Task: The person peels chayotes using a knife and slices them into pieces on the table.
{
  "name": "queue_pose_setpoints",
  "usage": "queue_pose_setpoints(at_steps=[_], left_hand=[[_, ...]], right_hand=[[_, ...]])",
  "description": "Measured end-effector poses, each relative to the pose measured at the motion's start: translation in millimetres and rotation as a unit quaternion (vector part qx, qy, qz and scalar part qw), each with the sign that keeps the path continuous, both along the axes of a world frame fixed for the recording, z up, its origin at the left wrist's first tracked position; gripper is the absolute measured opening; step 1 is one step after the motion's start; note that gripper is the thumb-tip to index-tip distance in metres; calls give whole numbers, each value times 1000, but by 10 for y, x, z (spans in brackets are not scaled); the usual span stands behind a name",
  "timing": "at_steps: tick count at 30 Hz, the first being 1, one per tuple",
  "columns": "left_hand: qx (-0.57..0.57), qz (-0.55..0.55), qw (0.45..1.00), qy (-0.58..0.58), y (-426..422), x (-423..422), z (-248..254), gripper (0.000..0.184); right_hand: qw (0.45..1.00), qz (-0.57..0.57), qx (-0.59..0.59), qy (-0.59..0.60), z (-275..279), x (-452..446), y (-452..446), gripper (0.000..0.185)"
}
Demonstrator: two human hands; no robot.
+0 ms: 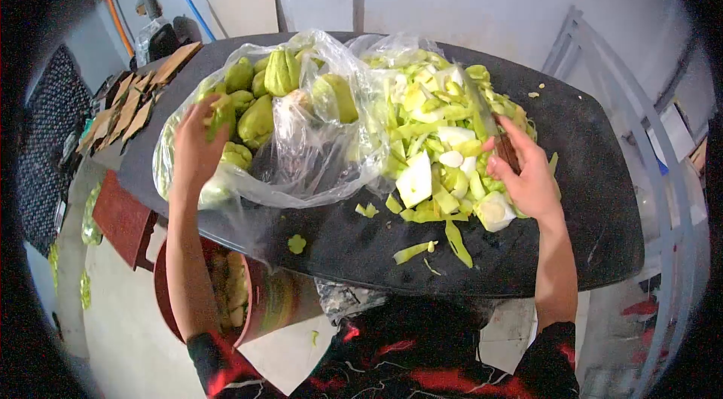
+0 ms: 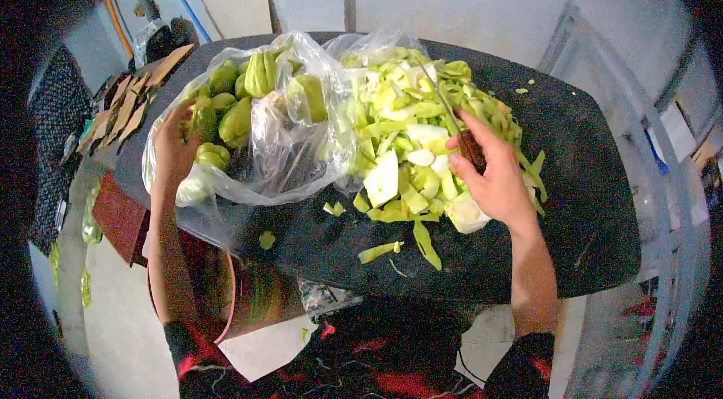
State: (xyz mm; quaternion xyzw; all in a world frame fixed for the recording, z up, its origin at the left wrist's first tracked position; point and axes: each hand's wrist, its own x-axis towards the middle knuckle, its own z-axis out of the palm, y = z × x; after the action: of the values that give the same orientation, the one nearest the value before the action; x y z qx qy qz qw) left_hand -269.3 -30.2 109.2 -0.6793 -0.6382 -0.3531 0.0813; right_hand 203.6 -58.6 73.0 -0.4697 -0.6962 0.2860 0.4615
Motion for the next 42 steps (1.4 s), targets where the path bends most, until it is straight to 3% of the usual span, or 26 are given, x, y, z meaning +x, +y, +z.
queue_pose_setpoints(at_steps=[2, 4, 5, 6, 8, 9, 15, 25, 28, 30, 32, 35, 42], left_hand=[[6, -6, 1000, 15, 517, -241, -148, 54], [-4, 52, 982, 183, 827, -442, -228, 62], [-51, 50, 985, 155, 943, -532, -232, 75], [-49, 46, 985, 156, 963, -486, -166, 75], [-179, 69, 971, 145, 922, -441, -79, 83], [-118, 35, 983, 136, 981, -584, -195, 88], [-146, 40, 982, 109, 983, -692, -195, 92], [-77, 25, 993, 82, 1009, -699, -193, 72], [-104, 38, 990, 83, 1210, -749, -204, 71], [-227, 88, 955, 170, 1350, -744, -210, 74], [-216, 60, 964, 143, 1401, -716, -185, 69], [-244, 72, 942, 216, 1495, -745, -147, 58], [-251, 90, 960, 82, 1014, -399, 143, 52]], right_hand=[[1000, -13, 8, -7, 7, 56, -43, 57], [999, -27, 13, -14, -24, 125, -91, 56], [999, -28, 13, -19, -46, 164, -110, 56], [999, -28, 11, -23, -66, 200, -124, 57], [999, -36, -12, -14, -88, 222, -170, 57], [999, -34, -7, -11, -126, 241, -160, 56], [999, -28, -3, -19, -210, 211, -169, 56], [1000, -16, 3, -15, -256, 209, -234, 56], [999, -17, -30, -25, -219, 176, -272, 55], [999, -21, -13, -36, -228, 178, -281, 55], [999, -14, -18, -38, -221, 184, -289, 54], [999, -16, -17, -29, -221, 195, -289, 53], [999, -18, -18, -34, -248, 221, -313, 52]])
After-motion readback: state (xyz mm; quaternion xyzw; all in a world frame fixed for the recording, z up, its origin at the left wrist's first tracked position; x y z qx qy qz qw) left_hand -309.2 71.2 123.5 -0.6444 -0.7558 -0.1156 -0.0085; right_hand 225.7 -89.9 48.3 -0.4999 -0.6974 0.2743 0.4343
